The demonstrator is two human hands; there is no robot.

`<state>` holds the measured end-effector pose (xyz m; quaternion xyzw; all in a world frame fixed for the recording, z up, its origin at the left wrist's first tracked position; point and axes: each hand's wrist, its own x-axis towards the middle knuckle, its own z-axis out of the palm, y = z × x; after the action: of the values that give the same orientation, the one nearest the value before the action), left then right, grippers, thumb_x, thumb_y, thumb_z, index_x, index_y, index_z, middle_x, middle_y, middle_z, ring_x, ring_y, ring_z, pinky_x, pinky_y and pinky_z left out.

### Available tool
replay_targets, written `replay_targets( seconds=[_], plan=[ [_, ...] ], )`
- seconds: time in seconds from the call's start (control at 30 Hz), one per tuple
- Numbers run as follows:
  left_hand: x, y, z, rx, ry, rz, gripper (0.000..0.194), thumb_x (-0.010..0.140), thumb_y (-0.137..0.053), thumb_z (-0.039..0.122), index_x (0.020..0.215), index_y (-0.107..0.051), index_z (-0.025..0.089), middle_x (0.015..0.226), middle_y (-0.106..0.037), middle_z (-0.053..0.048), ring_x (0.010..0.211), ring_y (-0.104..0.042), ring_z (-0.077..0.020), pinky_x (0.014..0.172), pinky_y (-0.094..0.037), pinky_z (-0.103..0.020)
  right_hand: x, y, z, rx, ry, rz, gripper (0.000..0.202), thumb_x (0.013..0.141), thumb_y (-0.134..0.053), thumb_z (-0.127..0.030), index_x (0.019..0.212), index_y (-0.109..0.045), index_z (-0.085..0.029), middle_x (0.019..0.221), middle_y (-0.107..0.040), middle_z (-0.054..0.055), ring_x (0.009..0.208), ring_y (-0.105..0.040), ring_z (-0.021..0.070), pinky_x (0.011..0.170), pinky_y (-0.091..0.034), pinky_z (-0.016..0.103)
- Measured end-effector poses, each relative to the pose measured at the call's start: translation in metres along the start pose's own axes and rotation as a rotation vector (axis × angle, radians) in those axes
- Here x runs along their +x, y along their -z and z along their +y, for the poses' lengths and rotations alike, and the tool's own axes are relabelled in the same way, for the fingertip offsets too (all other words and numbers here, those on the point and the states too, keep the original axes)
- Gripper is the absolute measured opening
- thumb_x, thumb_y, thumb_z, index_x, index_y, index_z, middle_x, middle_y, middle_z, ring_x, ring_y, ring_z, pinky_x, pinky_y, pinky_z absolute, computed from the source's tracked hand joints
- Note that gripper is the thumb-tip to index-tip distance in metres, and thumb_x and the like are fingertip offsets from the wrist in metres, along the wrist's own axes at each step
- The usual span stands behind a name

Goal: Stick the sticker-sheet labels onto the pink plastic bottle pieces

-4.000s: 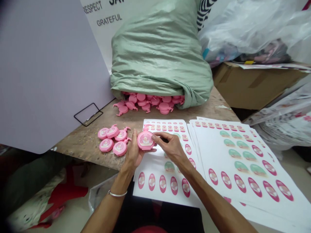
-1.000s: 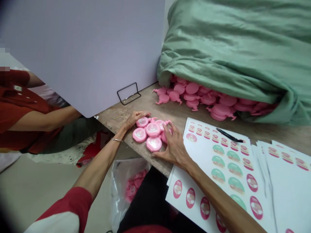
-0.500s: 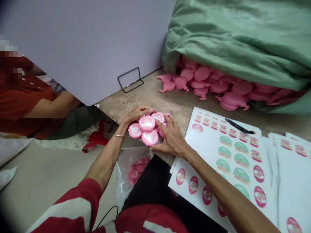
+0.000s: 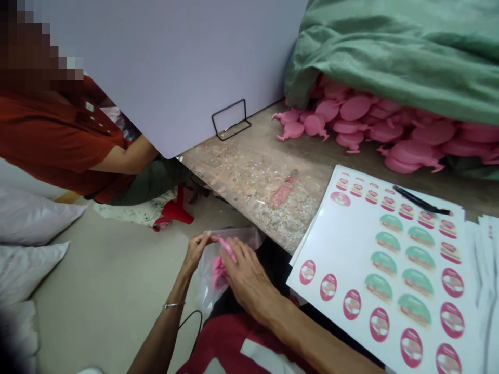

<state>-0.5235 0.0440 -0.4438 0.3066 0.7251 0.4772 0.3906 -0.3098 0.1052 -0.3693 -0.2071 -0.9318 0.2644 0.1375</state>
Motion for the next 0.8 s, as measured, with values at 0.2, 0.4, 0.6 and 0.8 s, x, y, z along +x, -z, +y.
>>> replay_targets(
  seconds=[0.2,0.4,0.6,0.8],
  plan=[
    [0.011,0.024,-0.007,0.118,0.056,0.170,0.050,0.071,-0.058,0.062,0.064,-0.070,0.014,0.068,-0.072,-0.010,0.070,-0.069,-0.0250,0.076,-0.054,-0.039,-0.044,0.089,0.026,-0.022,-0.222,0.183,0.041,0.088,-0.052,-0.027,0.129,-0.051,-0.029,0.129,-0.055,0.008,0.116,-0.056,0.0246,0.094,-0.053,0.038],
    [0.030,-0.007,0.067,0.255,-0.139,0.351,0.043,0.076,-0.054,0.056,0.073,-0.072,0.018,0.075,-0.073,-0.006,0.079,-0.069,-0.0244,0.077,-0.052,-0.032,-0.085,0.171,0.146,-0.378,-0.597,0.545,0.026,0.089,-0.050,-0.033,0.108,-0.061,-0.019,0.106,-0.064,0.011,0.098,-0.060,0.0243,0.088,-0.049,0.040],
    [0.048,-0.088,0.139,0.219,-0.419,0.193,0.037,0.082,-0.051,0.048,0.075,-0.071,0.017,0.067,-0.071,-0.003,0.065,-0.067,-0.0190,0.064,-0.050,-0.026,-0.083,0.190,0.228,-0.706,-1.021,0.346,0.030,0.091,-0.043,-0.025,0.111,-0.061,-0.013,0.106,-0.064,0.017,0.097,-0.057,0.0293,0.080,-0.043,0.041],
    [0.167,-0.147,0.179,0.357,-0.619,0.066,0.036,0.087,-0.043,0.040,0.073,-0.066,0.016,0.072,-0.068,-0.005,0.070,-0.064,-0.0187,0.066,-0.049,-0.027,-0.080,0.176,0.250,-0.691,-0.931,0.370,0.026,0.088,-0.036,-0.014,0.090,-0.061,-0.013,0.091,-0.066,0.017,0.087,-0.061,0.0291,0.073,-0.042,0.040]
  ],
)
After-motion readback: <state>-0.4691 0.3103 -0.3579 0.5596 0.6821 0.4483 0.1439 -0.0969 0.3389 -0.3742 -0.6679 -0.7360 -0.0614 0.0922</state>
